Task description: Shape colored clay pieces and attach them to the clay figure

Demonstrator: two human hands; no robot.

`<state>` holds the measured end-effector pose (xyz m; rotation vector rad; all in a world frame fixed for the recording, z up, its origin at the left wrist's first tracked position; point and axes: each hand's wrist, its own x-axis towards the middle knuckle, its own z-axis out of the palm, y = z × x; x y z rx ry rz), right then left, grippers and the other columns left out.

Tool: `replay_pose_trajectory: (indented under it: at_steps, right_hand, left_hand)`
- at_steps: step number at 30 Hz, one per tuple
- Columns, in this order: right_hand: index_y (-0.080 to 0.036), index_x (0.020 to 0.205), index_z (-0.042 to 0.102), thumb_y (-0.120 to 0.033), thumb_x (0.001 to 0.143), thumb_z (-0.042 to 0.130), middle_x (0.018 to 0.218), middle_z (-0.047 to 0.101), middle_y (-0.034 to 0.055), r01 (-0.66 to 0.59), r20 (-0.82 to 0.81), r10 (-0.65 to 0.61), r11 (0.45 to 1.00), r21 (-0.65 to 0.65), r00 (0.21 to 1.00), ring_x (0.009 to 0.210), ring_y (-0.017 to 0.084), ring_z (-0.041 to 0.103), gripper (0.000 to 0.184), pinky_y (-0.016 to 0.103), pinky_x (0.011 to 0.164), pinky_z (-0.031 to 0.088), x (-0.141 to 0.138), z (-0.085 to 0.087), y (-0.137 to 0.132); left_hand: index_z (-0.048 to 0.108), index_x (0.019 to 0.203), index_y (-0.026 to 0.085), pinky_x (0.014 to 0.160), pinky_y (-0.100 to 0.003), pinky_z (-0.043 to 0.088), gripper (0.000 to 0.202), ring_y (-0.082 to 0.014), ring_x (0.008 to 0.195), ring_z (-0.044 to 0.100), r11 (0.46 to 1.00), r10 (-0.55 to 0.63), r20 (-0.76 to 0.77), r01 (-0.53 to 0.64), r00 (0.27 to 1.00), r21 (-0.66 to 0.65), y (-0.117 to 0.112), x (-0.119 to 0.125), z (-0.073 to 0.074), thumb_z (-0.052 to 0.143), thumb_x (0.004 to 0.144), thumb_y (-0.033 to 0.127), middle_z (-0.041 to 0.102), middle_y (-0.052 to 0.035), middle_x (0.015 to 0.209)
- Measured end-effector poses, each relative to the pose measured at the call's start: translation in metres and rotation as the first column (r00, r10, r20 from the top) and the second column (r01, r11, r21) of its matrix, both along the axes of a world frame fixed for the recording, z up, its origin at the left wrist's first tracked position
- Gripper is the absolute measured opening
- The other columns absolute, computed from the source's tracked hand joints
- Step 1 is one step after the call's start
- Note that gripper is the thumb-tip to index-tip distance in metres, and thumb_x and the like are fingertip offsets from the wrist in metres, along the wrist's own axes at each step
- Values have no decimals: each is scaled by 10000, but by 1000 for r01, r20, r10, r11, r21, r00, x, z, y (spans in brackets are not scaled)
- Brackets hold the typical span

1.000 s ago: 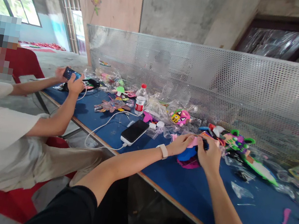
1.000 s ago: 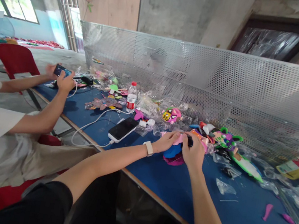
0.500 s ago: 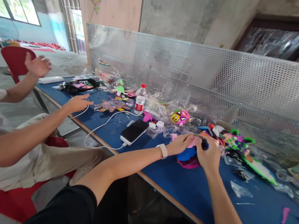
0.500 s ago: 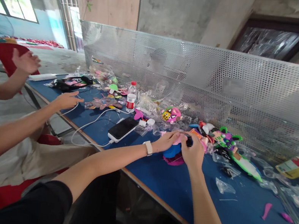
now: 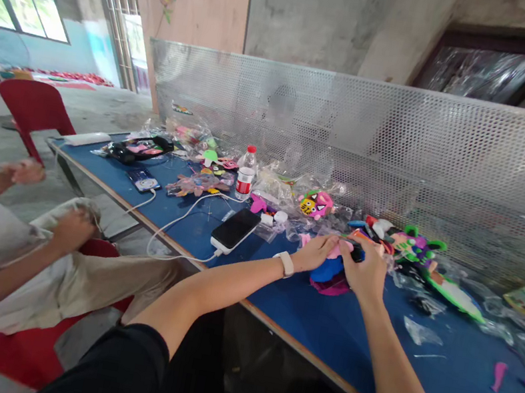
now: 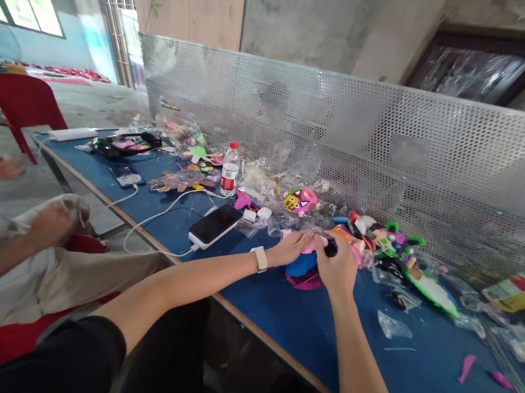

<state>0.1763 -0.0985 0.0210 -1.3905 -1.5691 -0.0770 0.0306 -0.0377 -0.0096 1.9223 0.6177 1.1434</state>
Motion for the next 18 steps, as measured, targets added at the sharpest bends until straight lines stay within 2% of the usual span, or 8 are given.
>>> replay_pose_trajectory:
  at_steps: [3,8,13,18]
  right_hand:
    - [-210,1041,754,-578,918,586,1100,786,132,-3,-2,3,1000,4,1000,1053,336,690,423,451,904,528,0,0,1]
    - [-205,1031,757,-565,952,549,1084,787,144,-18,-17,18,1000,8,1000,1054,328,687,423,448,922,528,1,0,2]
    - [-202,1031,752,-565,952,541,1087,789,148,-17,-17,17,1000,-5,1000,1053,330,688,428,452,919,526,1,0,2]
    - [-202,1028,752,-578,948,527,1080,789,149,-3,-25,2,1000,-27,1000,1048,337,693,445,453,910,527,1,1,2]
  left_hand:
    - [701,1204,125,1069,-415,504,593,-249,1109,672,999,-46,-5,46,999,24,-1,-1,2,249,1097,493,737,-141,1198]
    - [672,1200,113,960,-411,540,556,-234,956,664,999,47,-96,-46,994,7,0,-1,1,259,1095,471,736,-126,1069]
    - [660,1210,129,1009,-427,517,532,-235,1028,657,999,29,-76,-27,997,33,2,0,0,260,1099,462,724,-123,1141]
    - [669,1127,157,949,-408,526,550,-218,941,640,999,48,-89,-49,995,-4,2,0,-1,260,1098,524,706,-82,993]
